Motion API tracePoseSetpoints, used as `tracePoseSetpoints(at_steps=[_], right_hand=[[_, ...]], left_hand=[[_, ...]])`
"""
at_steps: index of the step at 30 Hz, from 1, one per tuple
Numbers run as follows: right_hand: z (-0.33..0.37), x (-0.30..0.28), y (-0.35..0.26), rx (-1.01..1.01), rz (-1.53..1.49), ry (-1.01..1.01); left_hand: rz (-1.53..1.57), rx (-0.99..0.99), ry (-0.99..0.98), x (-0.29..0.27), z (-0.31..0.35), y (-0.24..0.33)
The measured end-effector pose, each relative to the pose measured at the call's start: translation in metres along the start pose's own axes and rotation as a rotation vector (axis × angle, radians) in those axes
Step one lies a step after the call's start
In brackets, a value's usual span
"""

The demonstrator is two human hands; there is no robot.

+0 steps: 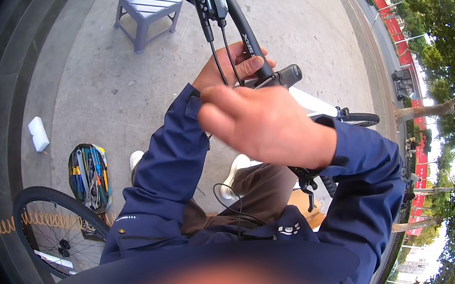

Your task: The person assembles a bicycle outdoors, using an Allen key to tighten bolts on the handlebar stem and installing a handlebar mount. They unwrap a handlebar grip, attach it to the handlebar, and secure it with bolts. The person also adjusts brake and gear cables on the handlebar.

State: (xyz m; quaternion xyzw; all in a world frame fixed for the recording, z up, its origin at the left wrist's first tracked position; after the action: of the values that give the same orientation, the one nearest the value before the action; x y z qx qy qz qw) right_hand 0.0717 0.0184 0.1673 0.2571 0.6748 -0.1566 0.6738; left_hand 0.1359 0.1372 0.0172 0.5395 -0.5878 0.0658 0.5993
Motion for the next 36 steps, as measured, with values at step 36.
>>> tracePoseSetpoints(at_steps=[36], right_hand=[[0.162, 0.020, 0.088, 1.111, -0.481, -0.109]], left_hand=[[-0.183, 0.076, -0.065, -0.003, -0.003, 0.000]])
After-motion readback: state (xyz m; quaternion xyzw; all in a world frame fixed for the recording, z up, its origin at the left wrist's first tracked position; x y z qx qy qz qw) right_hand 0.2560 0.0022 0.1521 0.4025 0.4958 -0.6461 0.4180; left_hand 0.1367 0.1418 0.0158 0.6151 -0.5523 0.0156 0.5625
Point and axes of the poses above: each hand's wrist, its own z-axis away from the middle knuckle, its own x-axis out of the palm, y = z × x, the point moved 8 cm from there along -z, towards the middle knuckle
